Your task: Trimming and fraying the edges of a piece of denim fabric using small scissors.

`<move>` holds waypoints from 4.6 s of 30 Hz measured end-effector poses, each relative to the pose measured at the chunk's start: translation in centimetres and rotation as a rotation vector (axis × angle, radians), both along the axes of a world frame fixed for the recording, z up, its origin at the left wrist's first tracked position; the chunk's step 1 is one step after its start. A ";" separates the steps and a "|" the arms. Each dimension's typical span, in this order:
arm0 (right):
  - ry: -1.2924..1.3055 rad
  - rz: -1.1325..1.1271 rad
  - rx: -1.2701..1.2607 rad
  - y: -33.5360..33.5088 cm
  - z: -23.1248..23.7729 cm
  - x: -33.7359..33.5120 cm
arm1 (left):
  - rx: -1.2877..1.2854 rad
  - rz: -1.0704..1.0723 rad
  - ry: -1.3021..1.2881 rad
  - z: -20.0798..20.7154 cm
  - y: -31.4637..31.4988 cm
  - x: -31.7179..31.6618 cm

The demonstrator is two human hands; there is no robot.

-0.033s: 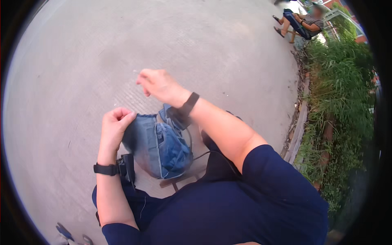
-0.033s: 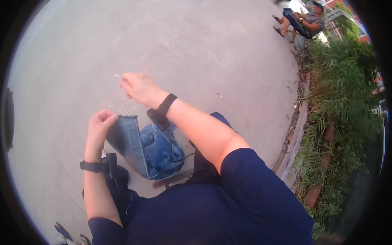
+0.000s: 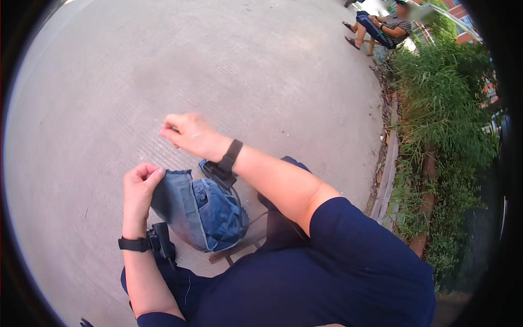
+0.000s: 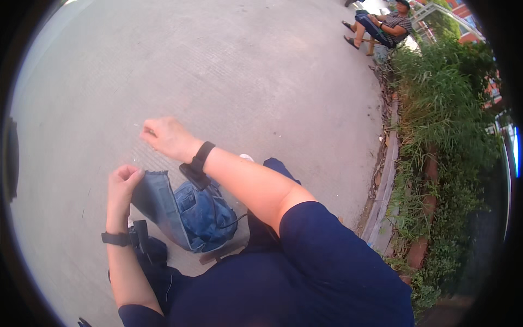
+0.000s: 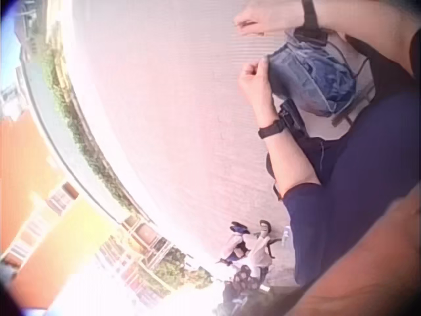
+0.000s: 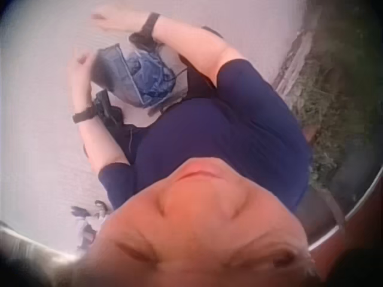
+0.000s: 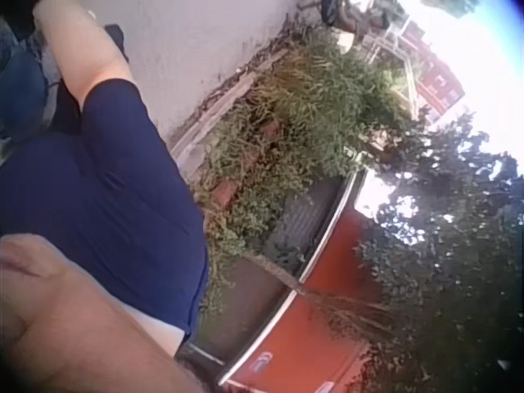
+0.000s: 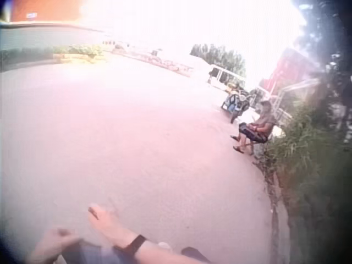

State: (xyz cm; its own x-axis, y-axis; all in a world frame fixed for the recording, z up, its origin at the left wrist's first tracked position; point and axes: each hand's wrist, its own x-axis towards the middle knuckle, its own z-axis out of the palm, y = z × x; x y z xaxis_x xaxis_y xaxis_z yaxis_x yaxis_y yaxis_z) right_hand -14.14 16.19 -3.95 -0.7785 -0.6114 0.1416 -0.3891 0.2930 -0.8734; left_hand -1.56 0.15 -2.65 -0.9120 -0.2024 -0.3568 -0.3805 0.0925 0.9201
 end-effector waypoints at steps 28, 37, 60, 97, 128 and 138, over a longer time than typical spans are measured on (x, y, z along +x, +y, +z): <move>-0.318 0.167 -0.208 0.5 1.2 3.9 | 0.021 0.121 0.230 1.4 -0.4 -0.3; -0.303 0.176 -0.273 1.9 2.6 4.2 | -0.165 -0.033 0.301 3.6 1.7 0.7; -0.655 0.126 -0.628 15.0 8.6 8.8 | 0.498 0.214 0.339 5.2 8.5 11.1; -0.976 0.040 -0.728 21.6 12.0 26.7 | 0.484 0.183 0.496 13.5 16.5 22.7; -1.264 0.209 -0.996 19.9 10.2 26.6 | 0.674 -0.031 0.361 11.6 15.2 22.5; -1.265 0.276 -1.010 20.2 8.8 26.4 | 0.670 -0.041 0.363 10.9 15.3 22.6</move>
